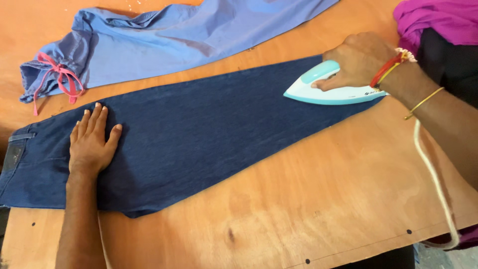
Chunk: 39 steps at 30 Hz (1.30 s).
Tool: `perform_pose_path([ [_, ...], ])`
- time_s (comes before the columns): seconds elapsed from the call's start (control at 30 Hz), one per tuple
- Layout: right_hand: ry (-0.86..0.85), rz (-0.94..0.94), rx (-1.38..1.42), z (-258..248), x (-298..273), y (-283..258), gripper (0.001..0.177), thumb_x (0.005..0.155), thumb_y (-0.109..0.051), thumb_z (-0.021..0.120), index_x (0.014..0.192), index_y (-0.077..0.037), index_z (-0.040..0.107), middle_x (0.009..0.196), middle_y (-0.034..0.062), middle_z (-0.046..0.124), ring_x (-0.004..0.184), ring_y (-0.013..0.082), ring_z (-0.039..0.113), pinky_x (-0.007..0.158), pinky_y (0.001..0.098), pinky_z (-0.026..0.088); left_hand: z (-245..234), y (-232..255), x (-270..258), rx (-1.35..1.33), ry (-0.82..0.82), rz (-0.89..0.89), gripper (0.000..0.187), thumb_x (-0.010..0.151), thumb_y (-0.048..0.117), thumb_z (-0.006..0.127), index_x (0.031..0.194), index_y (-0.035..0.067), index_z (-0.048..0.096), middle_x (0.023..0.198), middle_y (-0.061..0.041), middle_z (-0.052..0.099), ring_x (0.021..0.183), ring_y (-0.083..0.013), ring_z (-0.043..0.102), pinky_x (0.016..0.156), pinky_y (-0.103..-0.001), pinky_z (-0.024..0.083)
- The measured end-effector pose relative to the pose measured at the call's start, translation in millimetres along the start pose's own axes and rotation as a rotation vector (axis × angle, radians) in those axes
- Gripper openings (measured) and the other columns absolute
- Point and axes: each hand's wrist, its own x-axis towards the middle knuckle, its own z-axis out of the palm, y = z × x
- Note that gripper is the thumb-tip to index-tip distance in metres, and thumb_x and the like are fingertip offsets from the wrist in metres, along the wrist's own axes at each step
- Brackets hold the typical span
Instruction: The person irons a pair of dark blue jeans laid flat on a wooden table. They smooth the fabric with one hand while moving a light blue iron back and forth with the other. The person flips the jeans to iron the other side and continues until the garment appears smooth.
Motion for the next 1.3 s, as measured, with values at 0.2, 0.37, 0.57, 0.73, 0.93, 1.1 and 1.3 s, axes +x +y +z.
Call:
perform_pose_path([
  [0.2, 0.012, -0.032, 0.066, -11.6, 15.7, -39.1, 0.067, 0.073, -0.074, 0.068, 0.096, -0.012, 0.08, 0.078, 0.0194, 0.073, 0.076, 0.0396, 0.071, 0.07, 0.0508, 0.056, 3.0, -1.8, 0.2, 0.016, 0.019, 0.011, 0.07, 0.105, 0.052, 0.043, 0.157, 0.005, 0.043, 0.166, -0.014, 0.036, 0.154, -0.0365, 0.028, 0.124, -0.052, 0.019],
  [0.37, 0.182, -0.225, 0.219, -23.4, 54.3, -146.3, 0.061, 0.074, -0.068, 0.071, 0.083, -0.008, 0.077, 0.069, 0.0199, 0.069, 0.07, 0.0399, 0.069, 0.066, 0.0511, 0.055, 3.6, -1.1, 0.6, 0.013, 0.026, 0.009, 0.069, 0.105, 0.051, 0.045, 0.157, 0.005, 0.043, 0.166, -0.015, 0.036, 0.153, -0.0375, 0.029, 0.123, -0.052, 0.02],
  [0.57, 0.274, -0.301, 0.352, -51.8, 133.5, -292.5, 0.054, 0.076, -0.06, 0.072, 0.08, -0.006, 0.077, 0.076, 0.0171, 0.072, 0.076, 0.0348, 0.071, 0.07, 0.0468, 0.055, 4.9, -2.7, -0.2, 0.018, 0.03, -0.006, 0.068, 0.101, 0.045, 0.05, 0.156, 0.006, 0.043, 0.166, -0.014, 0.037, 0.154, -0.0357, 0.029, 0.123, -0.052, 0.021],
  [0.73, 0.341, -0.28, 0.416, -66.6, 191.8, -370.1, 0.048, 0.074, -0.056, 0.074, 0.088, -0.01, 0.077, 0.088, 0.014, 0.074, 0.084, 0.0315, 0.073, 0.074, 0.0429, 0.055, 1.0, -3.8, 0.3, -0.059, 0.052, -0.029, 0.076, 0.095, 0.037, 0.055, 0.159, 0.0, 0.034, 0.165, -0.017, 0.037, 0.153, -0.0355, 0.029, 0.123, -0.051, 0.021],
  [0.93, 0.387, -0.27, 0.405, -58.1, 206.3, -383.7, 0.05, 0.072, -0.059, 0.076, 0.088, -0.012, 0.077, 0.089, 0.0121, 0.073, 0.084, 0.0304, 0.072, 0.072, 0.0432, 0.055, -0.5, -5.7, -1.7, -0.1, 0.053, -0.059, 0.076, 0.094, 0.033, 0.057, 0.16, 0.002, 0.034, 0.164, -0.02, 0.038, 0.152, -0.0379, 0.033, 0.123, -0.05, 0.025],
  [1.1, 0.411, -0.325, 0.368, -35.0, 173.4, -293.9, 0.057, 0.072, -0.066, 0.076, 0.085, -0.01, 0.077, 0.081, 0.015, 0.072, 0.078, 0.036, 0.07, 0.067, 0.049, 0.053, -0.9, -7.1, -0.1, -0.079, 0.044, -0.114, 0.077, 0.094, 0.036, 0.059, 0.161, 0.007, 0.035, 0.159, -0.029, 0.04, 0.148, -0.0435, 0.037, 0.123, -0.051, 0.026],
  [1.3, 0.215, -0.221, 0.158, -4.2, 96.5, -114.5, 0.066, 0.076, -0.072, 0.072, 0.089, -0.008, 0.077, 0.081, 0.0187, 0.071, 0.078, 0.0379, 0.068, 0.069, 0.0514, 0.053, 2.1, -8.3, -1.1, -0.068, 0.028, -0.13, 0.076, 0.096, 0.037, 0.056, 0.163, 0.008, 0.035, 0.159, -0.033, 0.038, 0.146, -0.0485, 0.037, 0.122, -0.052, 0.025],
])
